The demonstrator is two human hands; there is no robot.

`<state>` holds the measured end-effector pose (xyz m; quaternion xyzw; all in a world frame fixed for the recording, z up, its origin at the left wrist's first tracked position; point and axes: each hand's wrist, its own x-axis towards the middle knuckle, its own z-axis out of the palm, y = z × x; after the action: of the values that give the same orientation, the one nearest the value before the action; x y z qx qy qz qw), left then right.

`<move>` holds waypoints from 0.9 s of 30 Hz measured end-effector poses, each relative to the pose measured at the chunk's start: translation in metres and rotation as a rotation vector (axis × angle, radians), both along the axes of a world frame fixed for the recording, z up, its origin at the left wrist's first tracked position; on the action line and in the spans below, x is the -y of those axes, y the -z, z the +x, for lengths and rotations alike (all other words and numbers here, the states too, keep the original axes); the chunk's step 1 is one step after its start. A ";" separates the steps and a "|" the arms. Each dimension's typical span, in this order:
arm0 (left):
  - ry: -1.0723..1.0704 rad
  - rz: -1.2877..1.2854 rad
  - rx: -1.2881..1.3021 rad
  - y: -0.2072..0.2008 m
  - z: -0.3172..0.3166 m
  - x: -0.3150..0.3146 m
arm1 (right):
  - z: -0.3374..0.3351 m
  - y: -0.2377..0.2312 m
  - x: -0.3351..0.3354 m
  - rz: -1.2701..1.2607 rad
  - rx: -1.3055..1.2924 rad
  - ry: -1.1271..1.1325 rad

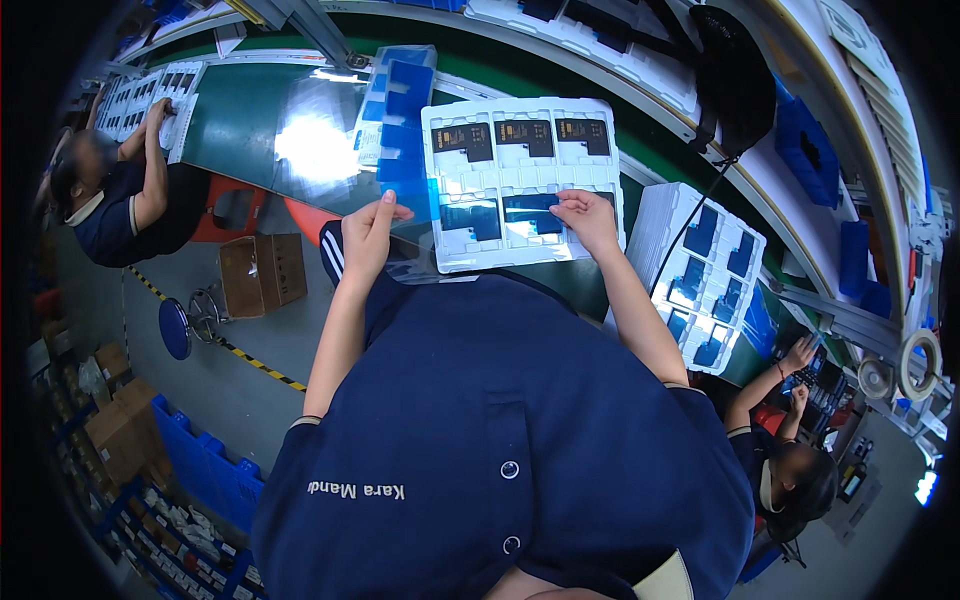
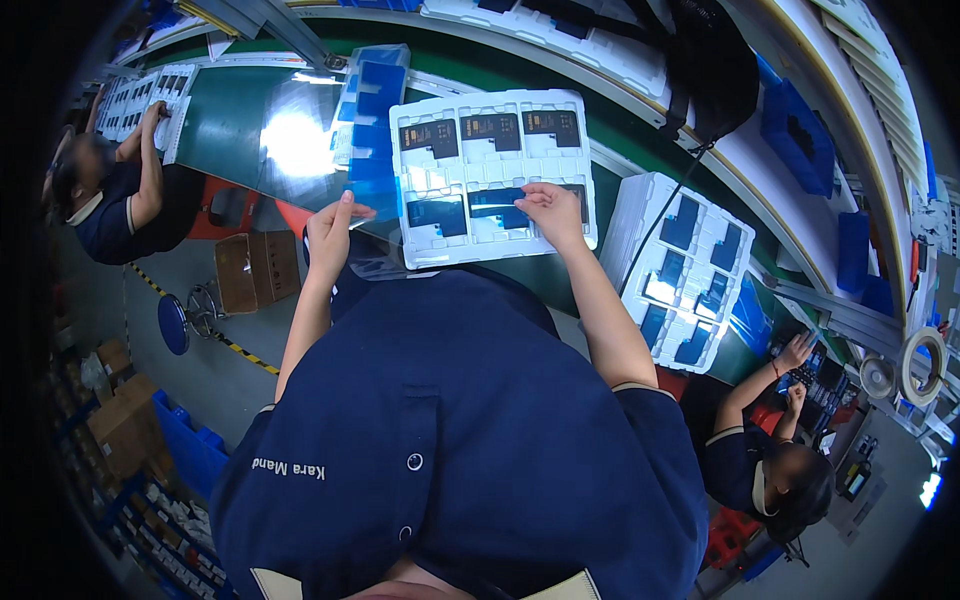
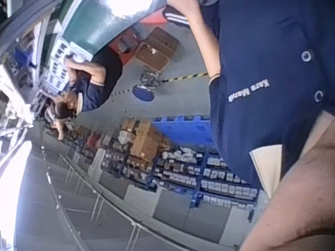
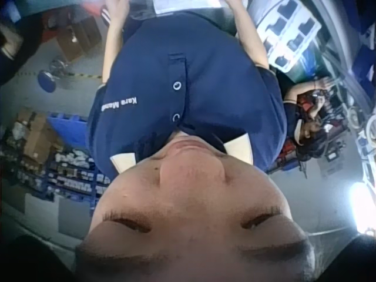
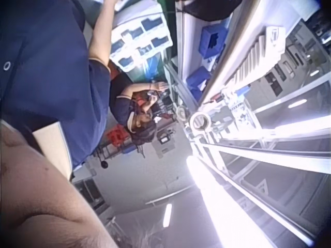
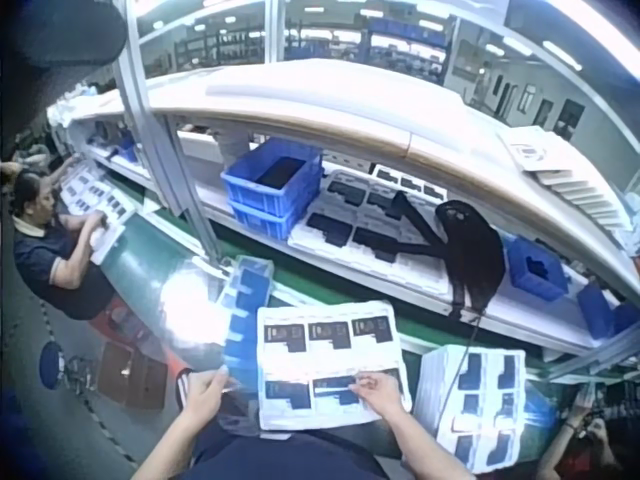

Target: The person places blue plastic film sheets into the compartments of a white plastic tray. They handle the sheets one by one, aligning them within the tray's grid structure. The person works at a green assembly table in a factory setting.

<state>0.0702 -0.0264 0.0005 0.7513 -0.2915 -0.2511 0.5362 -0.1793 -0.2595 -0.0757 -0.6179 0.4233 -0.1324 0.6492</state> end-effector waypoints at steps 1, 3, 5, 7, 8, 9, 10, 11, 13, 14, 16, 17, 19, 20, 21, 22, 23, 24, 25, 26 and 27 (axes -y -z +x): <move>0.004 -0.002 -0.007 0.001 0.000 0.000 | 0.000 0.001 -0.001 -0.013 -0.008 0.000; 0.011 -0.005 -0.020 0.004 0.000 0.001 | -0.001 0.005 -0.002 -0.034 0.002 0.024; 0.013 -0.002 -0.018 0.005 -0.001 0.002 | -0.002 0.009 -0.002 -0.051 0.010 0.035; 0.018 -0.005 -0.021 0.006 -0.001 0.003 | -0.003 0.012 -0.002 -0.067 0.015 0.032; 0.021 -0.009 -0.025 0.007 -0.002 0.003 | -0.003 0.015 -0.002 -0.093 0.009 0.034; 0.024 -0.013 -0.029 0.007 -0.002 0.003 | -0.003 0.018 -0.002 -0.119 0.004 0.036; 0.027 -0.012 -0.031 0.007 -0.002 0.004 | -0.002 0.018 -0.003 -0.144 -0.002 0.038; 0.029 -0.011 -0.034 0.007 -0.002 0.005 | -0.002 0.018 -0.004 -0.172 -0.016 0.042; 0.031 -0.005 -0.026 0.005 -0.002 0.006 | -0.001 0.016 -0.006 -0.229 -0.044 0.048; 0.030 0.000 -0.016 0.002 -0.002 0.006 | 0.000 0.014 -0.007 -0.258 -0.054 0.046; 0.032 0.003 -0.012 0.001 -0.002 0.005 | 0.003 0.008 -0.009 -0.316 -0.074 0.041; 0.035 0.001 -0.018 0.002 -0.001 0.004 | 0.004 0.004 -0.011 -0.355 -0.083 0.037; 0.043 -0.041 -0.070 0.001 -0.001 0.004 | 0.006 -0.004 -0.015 -0.434 -0.102 0.032; 0.048 -0.083 -0.116 -0.001 -0.001 0.005 | 0.006 -0.004 -0.015 -0.457 -0.122 0.011; 0.053 -0.124 -0.162 -0.004 -0.002 0.006 | 0.007 -0.004 -0.015 -0.480 -0.142 -0.011; 0.024 -0.160 -0.176 -0.006 -0.004 0.008 | 0.007 -0.006 -0.015 -0.504 -0.163 -0.034; -0.004 -0.197 -0.190 -0.009 -0.007 0.011 | 0.008 -0.008 -0.017 -0.594 -0.198 -0.047; -0.032 -0.234 -0.204 -0.011 -0.010 0.015 | 0.009 -0.011 -0.021 -0.685 -0.234 -0.061; -0.013 -0.235 -0.242 -0.015 -0.013 0.016 | 0.012 -0.017 -0.025 -0.776 -0.266 -0.080; 0.009 -0.237 -0.280 -0.019 -0.015 0.018 | 0.018 -0.028 -0.033 -1.049 -0.251 -0.027; 0.030 -0.239 -0.317 -0.023 -0.017 0.020 | 0.021 -0.040 -0.038 -0.907 -0.185 -0.050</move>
<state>0.0530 -0.0459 0.0236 0.6290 -0.2421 -0.3380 0.6569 -0.1578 -0.2217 -0.0362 -0.8587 0.3636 -0.2330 0.2758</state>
